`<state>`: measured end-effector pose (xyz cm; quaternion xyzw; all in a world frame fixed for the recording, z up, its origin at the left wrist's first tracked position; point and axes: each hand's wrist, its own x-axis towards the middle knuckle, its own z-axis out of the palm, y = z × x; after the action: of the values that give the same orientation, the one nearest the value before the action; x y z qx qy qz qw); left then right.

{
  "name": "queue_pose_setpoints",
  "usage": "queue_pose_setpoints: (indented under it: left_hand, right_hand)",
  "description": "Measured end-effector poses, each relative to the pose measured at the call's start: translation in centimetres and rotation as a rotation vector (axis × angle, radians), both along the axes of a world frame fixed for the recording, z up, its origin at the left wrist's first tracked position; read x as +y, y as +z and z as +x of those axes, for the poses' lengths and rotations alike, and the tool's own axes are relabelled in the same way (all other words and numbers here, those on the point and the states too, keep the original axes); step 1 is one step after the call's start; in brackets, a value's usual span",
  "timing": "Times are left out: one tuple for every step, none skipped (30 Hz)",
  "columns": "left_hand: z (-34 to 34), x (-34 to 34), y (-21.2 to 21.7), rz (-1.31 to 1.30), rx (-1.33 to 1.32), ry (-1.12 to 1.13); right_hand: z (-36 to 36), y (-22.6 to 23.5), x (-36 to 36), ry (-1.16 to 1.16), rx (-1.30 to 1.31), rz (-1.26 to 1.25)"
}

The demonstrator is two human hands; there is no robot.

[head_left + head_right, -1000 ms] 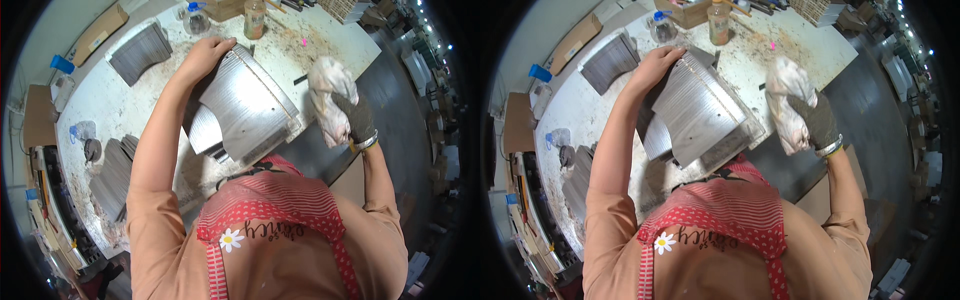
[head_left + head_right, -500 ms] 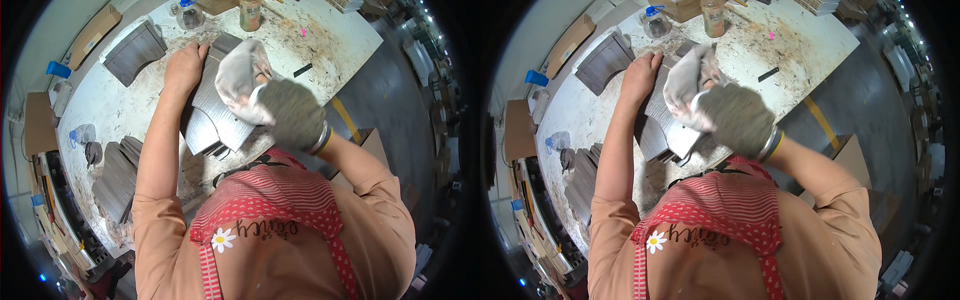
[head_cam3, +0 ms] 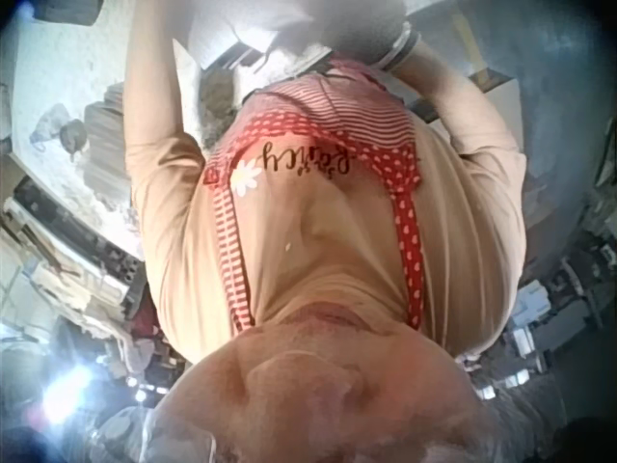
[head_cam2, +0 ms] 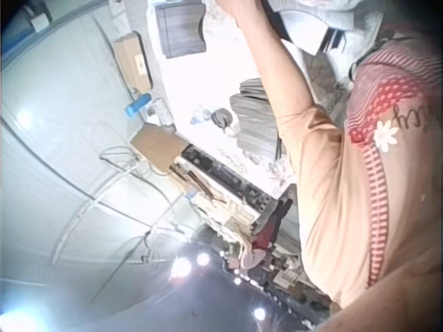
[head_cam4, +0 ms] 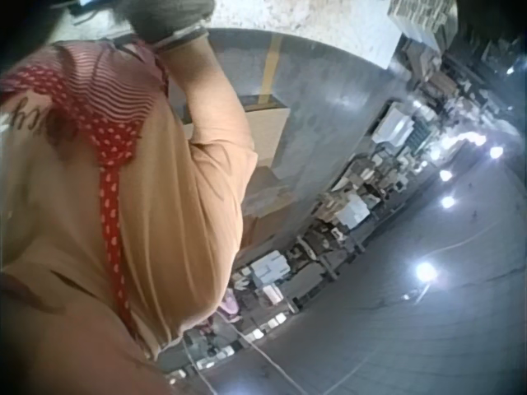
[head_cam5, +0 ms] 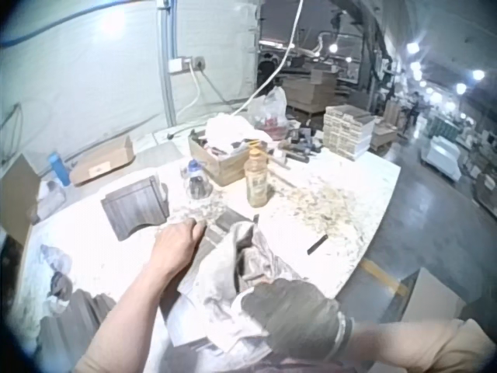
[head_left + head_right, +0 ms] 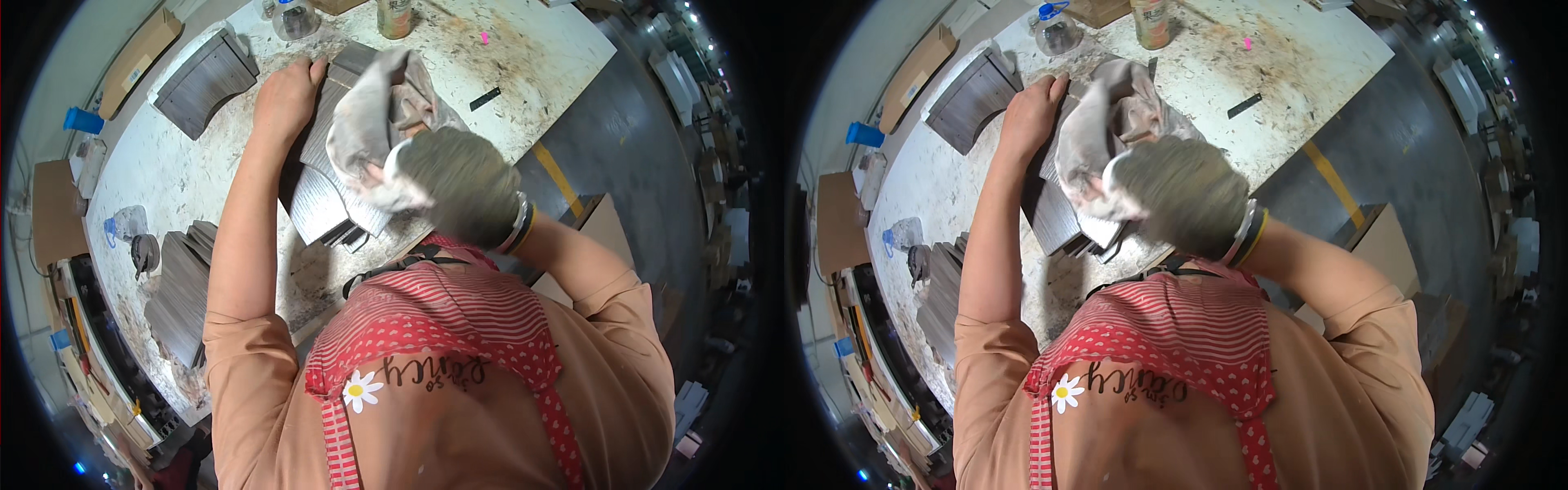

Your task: The person wipes several curved wood panels with a cloth, applying a liquid from a bottle onto the cloth as needed and stacking the finished pieces.

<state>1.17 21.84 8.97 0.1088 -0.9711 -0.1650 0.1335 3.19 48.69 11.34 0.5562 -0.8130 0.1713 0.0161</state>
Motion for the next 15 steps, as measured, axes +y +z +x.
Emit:
queue_pose_setpoints:
  left_hand:
    - [0.4,-0.8,-0.3,-0.004,-0.004,0.017]
    - [0.8,-1.6,-0.1,0.123,-0.014,-0.016]
    - [0.8,-2.4,0.2,0.243,-0.022,-0.052]
    - [0.8,-3.3,0.6,0.372,0.0,-0.106]
    - [1.5,-3.2,1.8,0.538,-0.007,-0.033]
    - [1.5,-4.1,2.5,0.673,0.02,-0.02]
    - [1.7,-5.5,2.9,0.803,0.051,0.001]
    - [2.1,-7.4,3.1,0.905,0.133,0.014]
    - [2.3,-8.9,3.3,1.025,0.205,0.085]
    - [2.4,-10.7,3.1,1.108,0.304,0.131]
    - [2.4,-12.5,2.3,1.193,0.401,0.169]
    - [2.4,-14.7,1.0,1.22,0.494,0.263]
    - [2.7,-17.6,-1.1,1.298,0.555,0.259]
    - [2.8,-18.4,-2.1,1.389,0.632,0.337]
    - [2.9,-18.8,-3.0,1.485,0.704,0.411]
  right_hand:
    - [-0.1,3.0,-0.9,0.001,-0.102,0.148]
    - [-1.2,3.2,0.6,-0.036,-0.373,-0.098]
    - [-3.2,1.2,1.9,-0.086,0.158,-0.325]
    - [-6.4,-0.6,6.6,-0.04,0.057,0.088]
    - [-6.4,1.3,6.5,-0.485,-0.366,-0.204]
    - [-7.4,0.9,9.0,-0.498,-0.16,-0.22]
    - [-6.9,2.2,8.9,-0.67,-0.53,-0.456]
    - [-7.0,1.9,10.0,-0.691,-0.489,-0.456]
    - [-7.8,0.9,11.7,-0.69,-0.441,-0.42]
    - [-7.5,0.4,12.0,-0.725,-0.542,-0.508]
    - [-7.3,-0.8,12.9,-0.813,-0.47,-0.453]
    - [-6.9,-1.2,11.8,-0.774,-0.535,-0.586]
    - [-6.8,-2.1,11.6,-0.766,-0.52,-0.582]
    - [-6.4,-2.4,11.2,-0.79,-0.544,-0.516]
    - [-6.0,-2.6,11.1,-0.82,-0.565,-0.448]
